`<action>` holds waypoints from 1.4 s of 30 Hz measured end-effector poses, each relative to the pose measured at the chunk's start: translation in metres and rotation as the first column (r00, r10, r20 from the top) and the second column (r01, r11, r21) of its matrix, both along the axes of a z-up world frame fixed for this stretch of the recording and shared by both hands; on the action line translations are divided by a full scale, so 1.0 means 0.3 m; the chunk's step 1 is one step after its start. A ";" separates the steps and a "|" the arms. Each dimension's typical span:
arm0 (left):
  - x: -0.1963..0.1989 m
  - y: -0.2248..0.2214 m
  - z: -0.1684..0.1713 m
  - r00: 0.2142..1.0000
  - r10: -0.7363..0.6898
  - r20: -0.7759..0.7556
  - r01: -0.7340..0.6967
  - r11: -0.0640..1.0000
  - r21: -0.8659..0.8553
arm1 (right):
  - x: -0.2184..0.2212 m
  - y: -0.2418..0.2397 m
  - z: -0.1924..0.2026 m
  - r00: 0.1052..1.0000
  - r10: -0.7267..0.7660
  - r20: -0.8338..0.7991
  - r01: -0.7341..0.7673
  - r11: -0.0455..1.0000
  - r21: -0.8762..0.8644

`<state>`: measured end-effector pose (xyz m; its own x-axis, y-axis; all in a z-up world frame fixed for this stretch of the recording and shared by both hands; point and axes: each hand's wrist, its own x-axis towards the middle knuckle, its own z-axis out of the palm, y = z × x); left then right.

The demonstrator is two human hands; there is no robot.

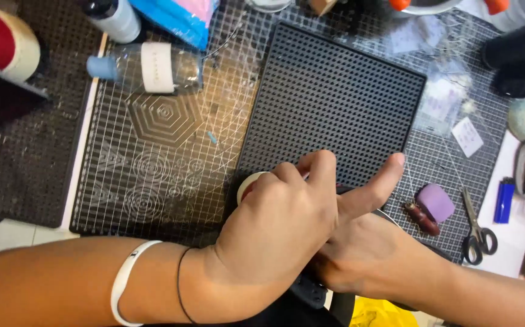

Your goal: A person is hand-sewing the sole of a red and black sneaker on a workbench.

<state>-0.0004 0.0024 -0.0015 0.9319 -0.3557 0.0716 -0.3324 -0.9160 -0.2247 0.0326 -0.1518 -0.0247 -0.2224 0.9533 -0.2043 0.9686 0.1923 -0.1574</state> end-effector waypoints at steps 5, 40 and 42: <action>0.022 0.028 -0.005 0.993 -0.095 -0.071 0.086 0.989 -0.118 | 0.018 0.011 0.010 0.982 -0.116 -0.148 0.131 0.987 0.098; 0.034 0.038 -0.024 0.973 -0.221 -0.070 0.202 0.956 -0.212 | -0.006 -0.028 0.000 0.932 -0.362 -0.020 0.362 0.932 0.015; 0.031 0.019 -0.020 0.991 -0.126 -0.050 0.118 0.982 -0.149 | -0.008 -0.032 -0.024 0.944 -0.328 -0.026 0.328 0.936 0.124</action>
